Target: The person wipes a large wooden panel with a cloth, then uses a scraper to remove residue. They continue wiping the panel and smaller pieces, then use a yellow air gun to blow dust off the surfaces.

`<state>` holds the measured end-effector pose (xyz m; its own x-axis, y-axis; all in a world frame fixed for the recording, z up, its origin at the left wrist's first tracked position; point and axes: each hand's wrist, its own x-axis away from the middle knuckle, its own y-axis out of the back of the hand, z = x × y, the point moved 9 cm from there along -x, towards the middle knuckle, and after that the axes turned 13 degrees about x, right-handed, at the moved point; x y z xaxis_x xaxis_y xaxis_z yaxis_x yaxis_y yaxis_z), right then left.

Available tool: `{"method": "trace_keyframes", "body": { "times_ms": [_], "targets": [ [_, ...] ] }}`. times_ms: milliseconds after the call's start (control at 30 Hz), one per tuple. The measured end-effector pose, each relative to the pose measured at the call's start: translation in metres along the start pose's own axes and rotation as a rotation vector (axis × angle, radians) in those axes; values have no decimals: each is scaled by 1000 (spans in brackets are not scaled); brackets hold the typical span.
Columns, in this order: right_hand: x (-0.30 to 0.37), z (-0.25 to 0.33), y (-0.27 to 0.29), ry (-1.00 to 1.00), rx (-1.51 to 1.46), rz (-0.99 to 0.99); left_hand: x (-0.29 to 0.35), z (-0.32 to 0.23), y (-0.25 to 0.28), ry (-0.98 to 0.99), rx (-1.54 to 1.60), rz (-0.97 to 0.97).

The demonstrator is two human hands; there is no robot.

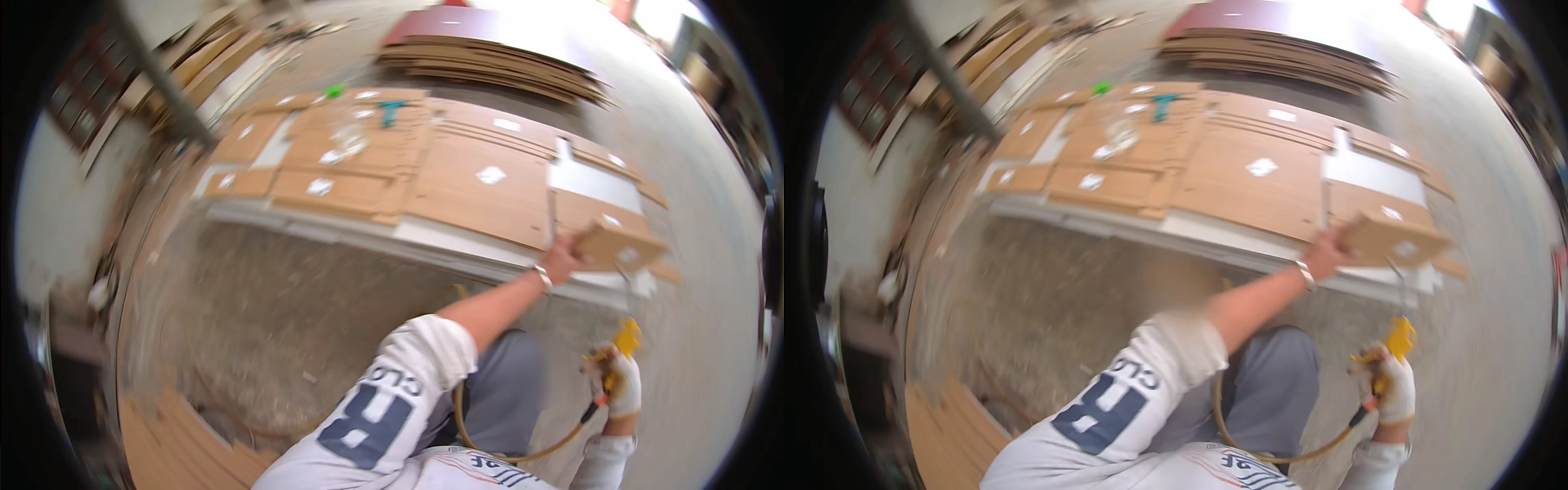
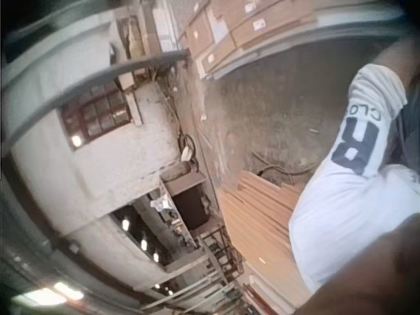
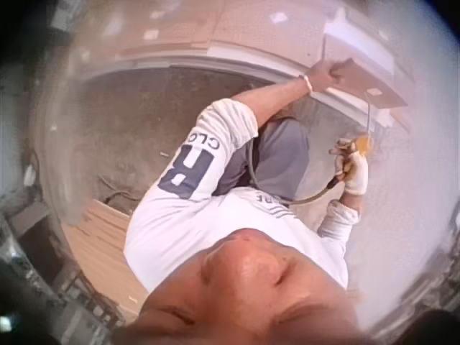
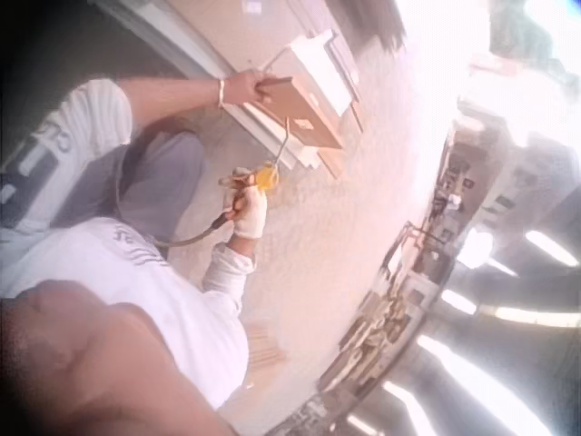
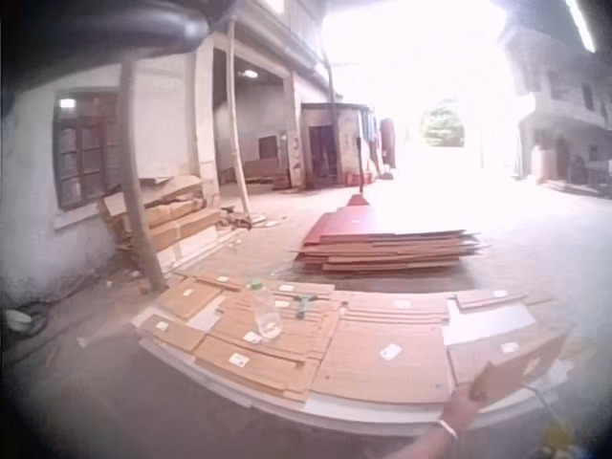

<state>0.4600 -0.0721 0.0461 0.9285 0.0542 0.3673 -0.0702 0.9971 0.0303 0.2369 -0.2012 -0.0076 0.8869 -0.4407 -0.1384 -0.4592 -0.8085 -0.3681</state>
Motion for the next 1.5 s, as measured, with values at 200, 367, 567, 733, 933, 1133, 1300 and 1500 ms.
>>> {"method": "trace_keyframes", "body": {
  "times_ms": [200, 367, 567, 733, 933, 1133, 1300, 1500],
  "targets": [
    [12, -37, -22, -256, -75, 27, 2, -24, 43, -155, -21, -173],
    [36, -34, -22, -225, -93, -14, 12, -9, 33, -29, 129, -227],
    [32, -55, -3, -224, -184, -78, 6, -16, 53, -82, -64, -204],
    [42, -96, 22, -255, -326, -134, 5, -21, 55, -112, -294, -94],
    [41, -139, 63, -231, -772, -361, 27, -23, 36, 69, -638, 127],
    [45, -156, 64, -138, -726, -213, 53, -42, -21, -253, -844, 299],
    [54, -149, 10, -194, -782, -157, 49, -21, -16, -101, -650, 129],
    [58, -167, -24, -213, -856, -26, 11, 14, 16, 94, -165, -213]
  ]
}}
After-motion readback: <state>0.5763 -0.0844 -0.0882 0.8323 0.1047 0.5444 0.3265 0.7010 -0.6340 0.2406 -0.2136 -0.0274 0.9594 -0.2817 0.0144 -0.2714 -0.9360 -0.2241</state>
